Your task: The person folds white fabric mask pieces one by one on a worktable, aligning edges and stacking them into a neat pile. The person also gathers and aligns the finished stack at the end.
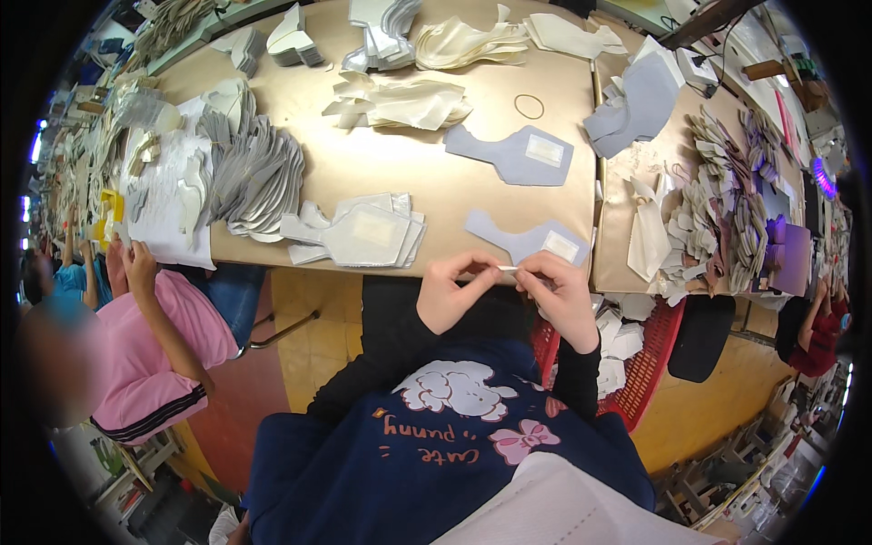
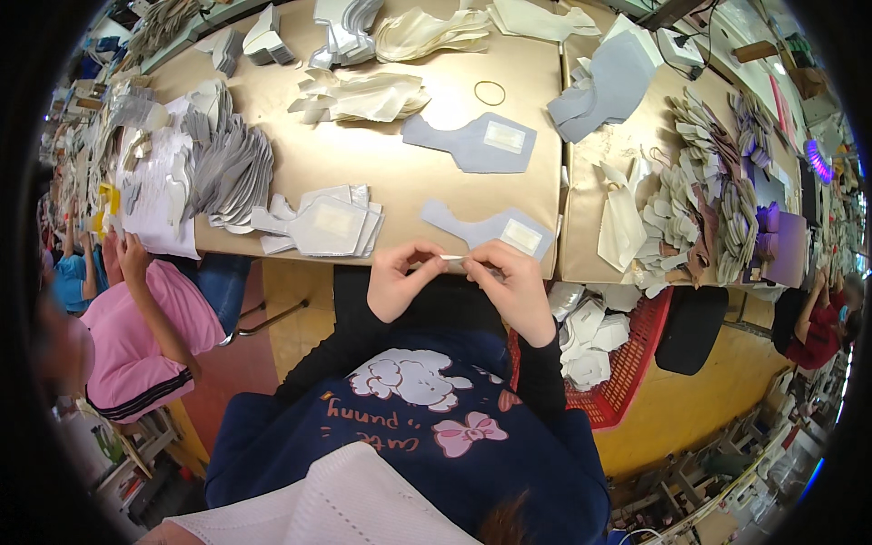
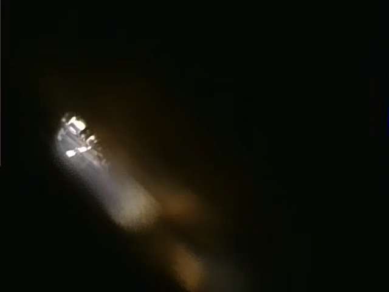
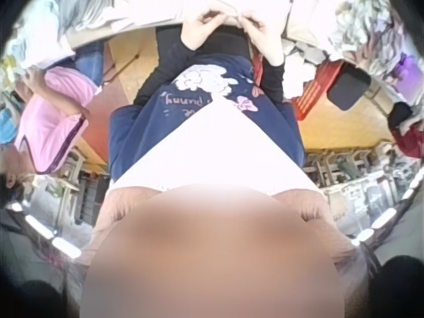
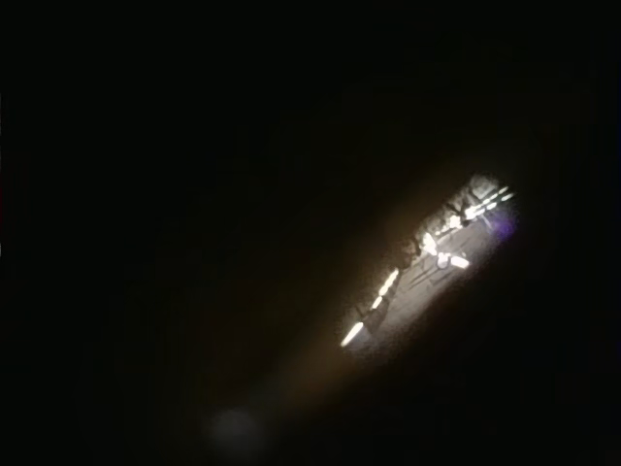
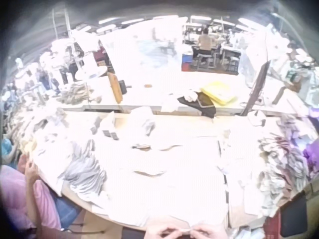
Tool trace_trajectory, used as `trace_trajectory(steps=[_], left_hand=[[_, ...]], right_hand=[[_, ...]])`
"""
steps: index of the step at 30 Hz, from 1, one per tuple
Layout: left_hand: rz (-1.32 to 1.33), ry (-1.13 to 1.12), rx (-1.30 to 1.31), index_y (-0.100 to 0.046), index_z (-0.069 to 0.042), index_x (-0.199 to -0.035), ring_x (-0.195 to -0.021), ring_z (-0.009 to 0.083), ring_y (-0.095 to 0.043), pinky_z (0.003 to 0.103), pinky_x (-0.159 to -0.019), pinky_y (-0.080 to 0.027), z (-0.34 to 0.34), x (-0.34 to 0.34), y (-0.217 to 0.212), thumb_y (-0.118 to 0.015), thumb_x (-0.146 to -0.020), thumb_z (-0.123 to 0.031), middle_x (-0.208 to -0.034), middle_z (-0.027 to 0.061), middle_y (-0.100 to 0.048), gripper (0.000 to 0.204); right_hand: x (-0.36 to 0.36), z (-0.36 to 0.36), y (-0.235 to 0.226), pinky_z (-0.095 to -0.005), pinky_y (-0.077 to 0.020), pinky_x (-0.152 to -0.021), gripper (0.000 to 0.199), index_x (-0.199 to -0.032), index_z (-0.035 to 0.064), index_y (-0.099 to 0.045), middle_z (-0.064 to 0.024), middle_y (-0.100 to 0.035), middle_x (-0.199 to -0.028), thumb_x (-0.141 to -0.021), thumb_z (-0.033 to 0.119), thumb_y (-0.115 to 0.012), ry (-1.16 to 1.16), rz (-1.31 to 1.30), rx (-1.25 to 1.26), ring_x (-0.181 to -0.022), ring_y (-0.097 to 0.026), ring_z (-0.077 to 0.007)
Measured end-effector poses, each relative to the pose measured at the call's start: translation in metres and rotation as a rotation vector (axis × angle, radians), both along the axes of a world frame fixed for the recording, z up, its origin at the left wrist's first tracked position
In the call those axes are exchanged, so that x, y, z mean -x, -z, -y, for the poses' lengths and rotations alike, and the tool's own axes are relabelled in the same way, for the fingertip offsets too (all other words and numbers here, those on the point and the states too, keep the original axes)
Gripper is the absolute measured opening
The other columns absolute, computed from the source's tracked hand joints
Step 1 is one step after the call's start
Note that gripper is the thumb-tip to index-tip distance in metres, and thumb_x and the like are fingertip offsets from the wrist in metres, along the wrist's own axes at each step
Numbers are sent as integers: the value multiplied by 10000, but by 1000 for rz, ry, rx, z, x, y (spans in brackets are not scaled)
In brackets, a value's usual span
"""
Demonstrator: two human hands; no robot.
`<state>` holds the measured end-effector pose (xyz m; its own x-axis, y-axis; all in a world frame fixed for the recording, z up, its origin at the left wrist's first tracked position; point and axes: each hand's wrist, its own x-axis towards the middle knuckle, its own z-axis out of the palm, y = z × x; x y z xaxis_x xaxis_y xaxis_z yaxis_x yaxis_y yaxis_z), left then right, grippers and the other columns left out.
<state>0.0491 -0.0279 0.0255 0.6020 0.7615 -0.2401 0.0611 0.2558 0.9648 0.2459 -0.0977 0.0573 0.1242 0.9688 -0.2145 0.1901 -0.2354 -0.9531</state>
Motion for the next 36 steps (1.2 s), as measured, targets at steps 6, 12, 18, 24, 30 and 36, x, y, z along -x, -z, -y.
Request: trace_trajectory(steps=[6,12,18,24,30,36], left_hand=[[84,-186,223,-706,33,-1002,-776,77,-658,232,-745,-519,-13,4,13,-707,-967,-137,-844,44,-719,173],[-173,-179,-145,-706,13,-1007,-739,116,-638,269,-682,-505,-23,2,21,-718,-942,-124,-838,57,-699,152],[-349,-338,-522,-665,-8,-1002,-717,205,-596,321,-639,-496,-27,1,31,-741,-884,-75,-808,80,-628,156],[-388,-400,-475,-602,-21,-1098,-694,196,-576,326,-626,-487,-25,-5,40,-762,-848,-32,-771,63,-599,297],[-433,-405,-594,-599,-22,-1063,-670,180,-562,315,-605,-479,-27,-9,43,-769,-843,-31,-755,56,-584,278],[-438,-368,-539,-590,-28,-1076,-716,233,-589,367,-631,-489,-27,-7,40,-754,-843,-25,-769,71,-592,285]], right_hand=[[21,-13,-2,-212,-457,-600,137,-1057,-40,-724,-48,-665,-877,-936,-13,-666,91,-103,-1,-676,-605,-72],[19,-26,4,-222,-452,-576,202,-1109,-25,-751,-53,-680,-874,-930,-15,-658,42,31,31,-649,-600,-76],[16,-44,18,-263,-458,-573,190,-1092,-17,-753,-93,-684,-835,-930,13,-659,88,56,65,-596,-602,-118],[15,-56,27,-233,-451,-591,198,-1103,-22,-756,-67,-683,-850,-938,23,-656,25,93,99,-615,-585,-82],[17,-60,35,-275,-463,-571,182,-1072,-15,-755,-92,-675,-818,-933,55,-661,50,108,98,-587,-610,-130],[16,-60,39,-233,-471,-592,199,-1101,-30,-752,-79,-706,-901,-933,25,-662,36,122,130,-625,-593,-85]])
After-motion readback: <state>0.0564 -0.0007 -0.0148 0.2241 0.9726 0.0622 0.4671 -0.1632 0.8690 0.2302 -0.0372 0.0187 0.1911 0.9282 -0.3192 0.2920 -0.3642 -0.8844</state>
